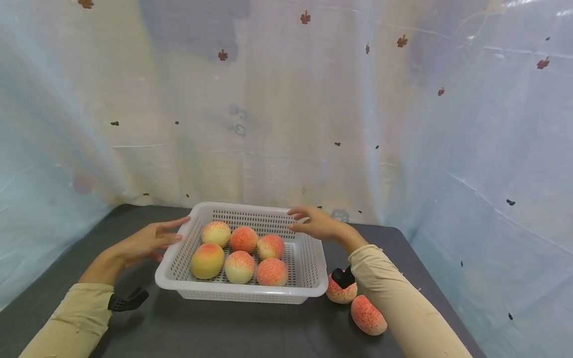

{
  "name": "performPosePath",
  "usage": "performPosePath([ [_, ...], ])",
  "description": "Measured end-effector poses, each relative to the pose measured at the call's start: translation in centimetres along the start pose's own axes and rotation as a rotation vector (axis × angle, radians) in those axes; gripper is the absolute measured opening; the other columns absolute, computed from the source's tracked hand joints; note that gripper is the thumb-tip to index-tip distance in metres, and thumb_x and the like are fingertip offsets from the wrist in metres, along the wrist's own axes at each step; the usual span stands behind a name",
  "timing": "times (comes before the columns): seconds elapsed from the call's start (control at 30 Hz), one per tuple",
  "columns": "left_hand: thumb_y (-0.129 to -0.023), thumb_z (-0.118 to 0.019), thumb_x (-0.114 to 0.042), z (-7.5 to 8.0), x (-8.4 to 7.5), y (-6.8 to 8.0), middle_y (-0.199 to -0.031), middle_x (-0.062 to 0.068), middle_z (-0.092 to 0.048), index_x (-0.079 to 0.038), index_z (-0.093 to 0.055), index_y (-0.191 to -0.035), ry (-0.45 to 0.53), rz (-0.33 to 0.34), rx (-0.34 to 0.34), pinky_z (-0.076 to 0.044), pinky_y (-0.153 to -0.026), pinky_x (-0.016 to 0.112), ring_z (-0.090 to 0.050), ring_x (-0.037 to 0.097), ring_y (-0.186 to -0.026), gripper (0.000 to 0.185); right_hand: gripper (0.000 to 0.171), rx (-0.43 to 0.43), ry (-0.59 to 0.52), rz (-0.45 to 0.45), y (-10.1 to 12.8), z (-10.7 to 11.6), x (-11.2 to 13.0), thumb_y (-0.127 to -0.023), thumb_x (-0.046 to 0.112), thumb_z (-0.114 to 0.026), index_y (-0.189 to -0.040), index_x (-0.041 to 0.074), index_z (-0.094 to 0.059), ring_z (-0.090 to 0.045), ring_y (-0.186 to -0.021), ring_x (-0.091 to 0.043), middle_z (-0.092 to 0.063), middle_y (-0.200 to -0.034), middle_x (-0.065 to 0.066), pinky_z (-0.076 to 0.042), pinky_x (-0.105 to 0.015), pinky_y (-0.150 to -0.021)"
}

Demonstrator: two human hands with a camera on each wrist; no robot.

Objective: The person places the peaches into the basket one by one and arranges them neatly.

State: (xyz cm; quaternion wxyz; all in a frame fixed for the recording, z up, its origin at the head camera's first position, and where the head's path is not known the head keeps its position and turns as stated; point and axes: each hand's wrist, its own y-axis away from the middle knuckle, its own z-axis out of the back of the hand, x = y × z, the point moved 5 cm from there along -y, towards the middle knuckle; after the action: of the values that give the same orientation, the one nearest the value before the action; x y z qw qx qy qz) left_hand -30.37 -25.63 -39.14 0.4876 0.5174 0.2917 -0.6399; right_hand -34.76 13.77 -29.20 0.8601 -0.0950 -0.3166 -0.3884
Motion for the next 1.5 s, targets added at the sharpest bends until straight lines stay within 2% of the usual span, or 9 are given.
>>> performPosePath([
  [0.2,-0.103,-0.059,-0.035,0.0,0.2,0.1,-0.156,0.027,-0.041,-0.027,-0.014,-0.164,0.006,0.001,-0.004,-0.062,-0.079,0.047,-0.070,0.026,-0.111,0.076,0.051,-0.034,0.001,0.015,1.0,0.0,-0.6,-0.106,0.021,-0.055,-0.149,-0.003,-0.044,-0.051,-0.133,-0.051,-0.048,-0.148,-0.033,-0.049,-0.058,-0.104],
  [0.43,-0.104,-0.059,-0.035,0.0,0.4,-0.1,-0.160,0.025,-0.037,-0.026,-0.014,-0.164,-0.003,0.003,0.003,-0.061,-0.081,0.047,-0.065,0.028,-0.121,0.076,0.049,-0.079,-0.014,0.018,2.8,0.3,-1.6,-0.105,0.021,-0.056,-0.147,-0.003,-0.046,-0.049,-0.135,-0.050,-0.048,-0.149,-0.030,-0.047,-0.060,-0.106],
  [0.7,-0.104,-0.059,-0.033,0.2,0.0,0.1,-0.158,0.028,-0.038,-0.025,-0.014,-0.164,0.006,-0.002,0.001,-0.062,-0.079,0.047,-0.070,0.025,-0.111,0.076,0.049,-0.105,-0.009,0.014,5.1,0.9,-2.6,-0.105,0.020,-0.057,-0.146,-0.004,-0.046,-0.052,-0.132,-0.051,-0.049,-0.147,-0.032,-0.048,-0.061,-0.104],
  [0.93,-0.103,-0.059,-0.035,0.1,0.0,-0.1,-0.158,0.026,-0.039,-0.026,-0.014,-0.164,-0.004,0.015,-0.007,-0.061,-0.080,0.047,-0.069,0.025,-0.110,0.077,0.053,-0.126,0.003,-0.044,7.7,1.4,-4.0,-0.104,0.025,-0.058,-0.148,-0.001,-0.045,-0.051,-0.133,-0.052,-0.051,-0.145,-0.031,-0.048,-0.061,-0.103],
  [1.17,-0.103,-0.059,-0.035,0.1,0.1,0.1,-0.158,0.027,-0.039,-0.027,-0.014,-0.164,-0.005,0.019,-0.009,-0.061,-0.078,0.046,-0.070,0.024,-0.109,0.076,0.051,-0.105,-0.022,-0.074,9.5,0.6,-6.2,-0.104,0.027,-0.058,-0.148,0.003,-0.047,-0.053,-0.131,-0.049,-0.052,-0.145,-0.029,-0.050,-0.059,-0.101],
  [1.27,-0.103,-0.059,-0.035,0.1,0.1,0.1,-0.158,0.027,-0.038,-0.027,-0.014,-0.164,-0.001,0.020,-0.007,-0.061,-0.079,0.046,-0.069,0.026,-0.111,0.076,0.052,-0.088,-0.037,-0.085,10.2,0.0,-7.0,-0.104,0.028,-0.058,-0.148,0.002,-0.046,-0.052,-0.131,-0.052,-0.050,-0.145,-0.031,-0.051,-0.059,-0.100],
  [1.5,-0.103,-0.060,-0.035,0.1,0.0,0.0,-0.158,0.027,-0.038,-0.027,-0.013,-0.164,0.008,0.023,-0.005,-0.061,-0.080,0.048,-0.069,0.026,-0.113,0.077,0.062,0.009,-0.105,-0.118,11.2,-1.3,-8.4,-0.105,0.027,-0.057,-0.154,-0.002,-0.034,-0.045,-0.133,-0.059,-0.041,-0.149,-0.039,-0.048,-0.063,-0.101],
])
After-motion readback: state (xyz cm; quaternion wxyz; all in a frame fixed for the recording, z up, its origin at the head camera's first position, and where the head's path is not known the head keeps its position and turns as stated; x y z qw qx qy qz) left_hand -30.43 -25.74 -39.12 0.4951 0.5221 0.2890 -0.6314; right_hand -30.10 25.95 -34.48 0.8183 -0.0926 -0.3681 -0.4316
